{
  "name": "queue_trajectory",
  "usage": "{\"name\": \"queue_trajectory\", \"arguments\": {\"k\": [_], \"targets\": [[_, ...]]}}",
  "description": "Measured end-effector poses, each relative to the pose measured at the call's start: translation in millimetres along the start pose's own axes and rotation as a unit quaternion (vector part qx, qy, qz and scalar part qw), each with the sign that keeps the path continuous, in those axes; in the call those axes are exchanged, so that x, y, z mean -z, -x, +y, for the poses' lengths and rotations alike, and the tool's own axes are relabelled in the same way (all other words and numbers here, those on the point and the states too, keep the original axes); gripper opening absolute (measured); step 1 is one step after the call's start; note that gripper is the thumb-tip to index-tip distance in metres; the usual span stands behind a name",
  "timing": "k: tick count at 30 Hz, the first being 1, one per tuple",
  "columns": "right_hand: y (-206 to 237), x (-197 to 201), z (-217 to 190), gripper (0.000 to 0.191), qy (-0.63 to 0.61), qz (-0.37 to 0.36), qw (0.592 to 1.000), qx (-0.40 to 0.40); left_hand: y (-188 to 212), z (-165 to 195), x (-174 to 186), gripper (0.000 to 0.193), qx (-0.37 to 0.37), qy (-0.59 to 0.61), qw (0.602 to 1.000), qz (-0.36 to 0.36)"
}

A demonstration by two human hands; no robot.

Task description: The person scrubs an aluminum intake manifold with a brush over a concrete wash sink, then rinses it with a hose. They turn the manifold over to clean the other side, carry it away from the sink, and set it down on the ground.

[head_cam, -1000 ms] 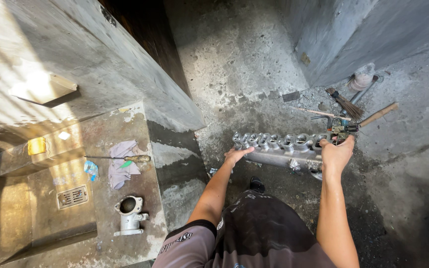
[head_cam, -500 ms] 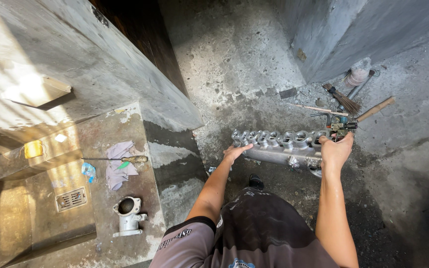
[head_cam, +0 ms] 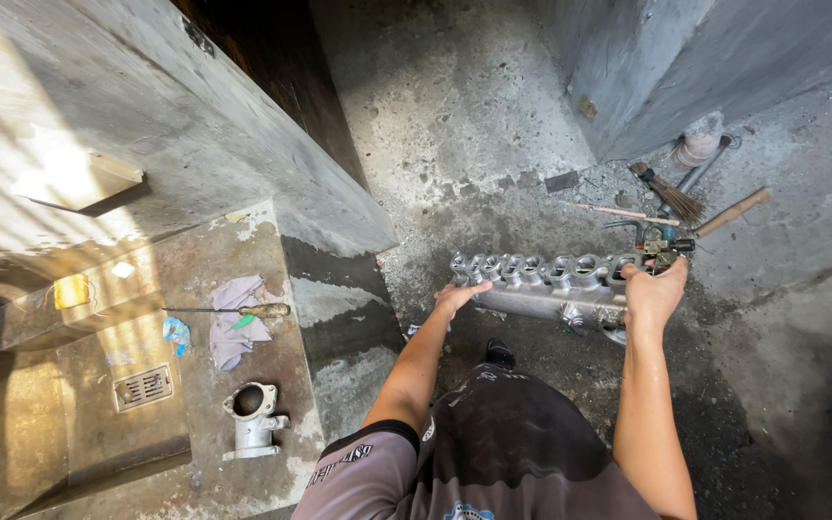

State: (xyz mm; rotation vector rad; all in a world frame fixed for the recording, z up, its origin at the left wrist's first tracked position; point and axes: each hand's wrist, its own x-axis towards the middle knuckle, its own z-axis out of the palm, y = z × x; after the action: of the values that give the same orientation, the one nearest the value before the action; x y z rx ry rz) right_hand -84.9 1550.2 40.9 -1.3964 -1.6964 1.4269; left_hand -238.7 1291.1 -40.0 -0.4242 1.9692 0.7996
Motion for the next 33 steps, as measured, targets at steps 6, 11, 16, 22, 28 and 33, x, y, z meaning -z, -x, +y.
{"name": "queue_trajectory", "arguments": {"k": [6, 11, 16, 22, 28, 33], "targets": [[-4, -3, 7, 0.044, 0.008, 0.000, 1.000, 0.022, 1, 0, 4, 0.148, 0.012, -0.012, 1.000, 0.004], [-7, -5, 11, 0.045, 0.005, 0.002, 1.000, 0.021, 3, -1, 5, 0.148, 0.013, 0.002, 1.000, -0.001], [-8, -5, 19, 0.044, -0.002, -0.005, 1.000, 0.018, 4, -3, 7, 0.144, 0.013, -0.028, 1.000, 0.008], [-7, -3, 28, 0.043, -0.031, -0.012, 0.999, -0.001, 6, -5, 12, 0.141, 0.007, -0.053, 0.998, 0.023], [-2, -2, 28, 0.042, -0.037, -0.009, 0.999, -0.012, 7, -9, 16, 0.137, 0.015, -0.067, 0.997, 0.032], [0, -4, 26, 0.042, -0.054, -0.012, 0.998, -0.013, 10, -11, 21, 0.130, 0.007, -0.076, 0.996, 0.050]]}}
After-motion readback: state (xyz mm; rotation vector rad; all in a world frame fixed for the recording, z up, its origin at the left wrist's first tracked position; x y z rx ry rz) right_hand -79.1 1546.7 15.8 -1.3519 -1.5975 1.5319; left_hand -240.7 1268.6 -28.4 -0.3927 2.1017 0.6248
